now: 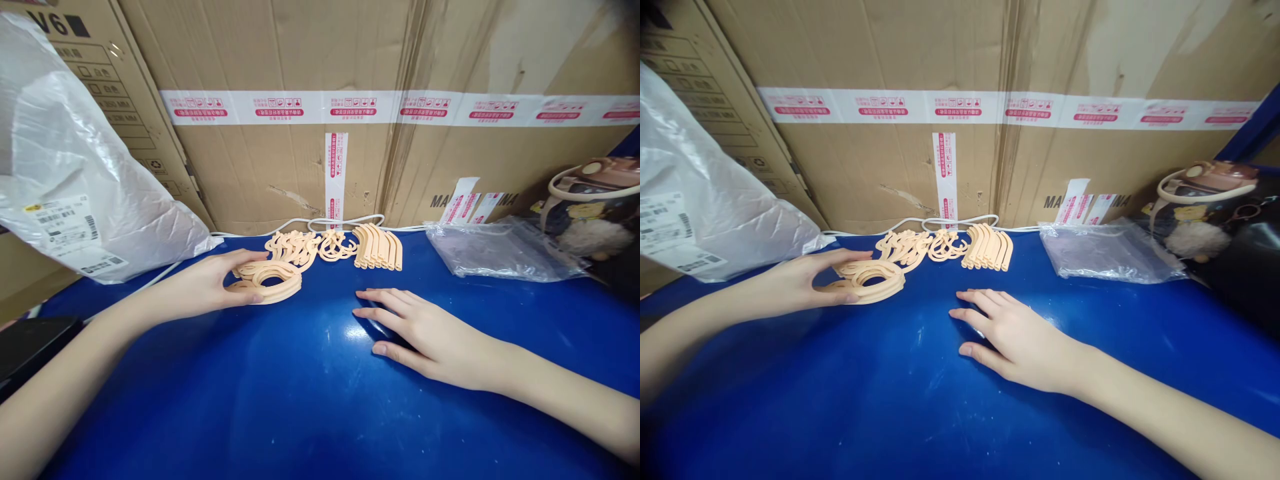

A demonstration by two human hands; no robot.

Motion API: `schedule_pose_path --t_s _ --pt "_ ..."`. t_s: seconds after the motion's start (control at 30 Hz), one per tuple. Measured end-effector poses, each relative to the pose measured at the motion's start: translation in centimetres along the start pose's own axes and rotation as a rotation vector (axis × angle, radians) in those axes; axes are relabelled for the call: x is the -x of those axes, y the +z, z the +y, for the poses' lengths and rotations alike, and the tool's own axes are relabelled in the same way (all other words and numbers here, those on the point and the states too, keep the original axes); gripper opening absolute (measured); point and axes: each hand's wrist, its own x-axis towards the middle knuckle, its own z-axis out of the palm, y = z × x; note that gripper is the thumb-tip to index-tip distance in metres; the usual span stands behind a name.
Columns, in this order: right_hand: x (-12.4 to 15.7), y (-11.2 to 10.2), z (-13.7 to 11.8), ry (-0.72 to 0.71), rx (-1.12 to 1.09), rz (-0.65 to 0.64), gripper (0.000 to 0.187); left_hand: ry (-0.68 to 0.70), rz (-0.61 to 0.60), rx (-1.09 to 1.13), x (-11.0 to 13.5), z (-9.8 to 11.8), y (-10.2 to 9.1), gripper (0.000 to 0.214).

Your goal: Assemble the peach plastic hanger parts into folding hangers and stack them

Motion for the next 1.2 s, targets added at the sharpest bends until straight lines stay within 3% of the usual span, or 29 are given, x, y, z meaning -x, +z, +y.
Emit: schedule_pose_path --t_s 1.0,1.2 --pt "0.1 0.0 -0.1 -0.006 0.001 0.014 0.043 -0.008 -0.017 0.017 0.1 -0.3 -0.1 0.081" --pt "0.0 0.0 -0.1 -0.009 -0.001 0.005 0.044 -0.033 0.127 -0.001 0.5 -1.4 -2.0 0.057"
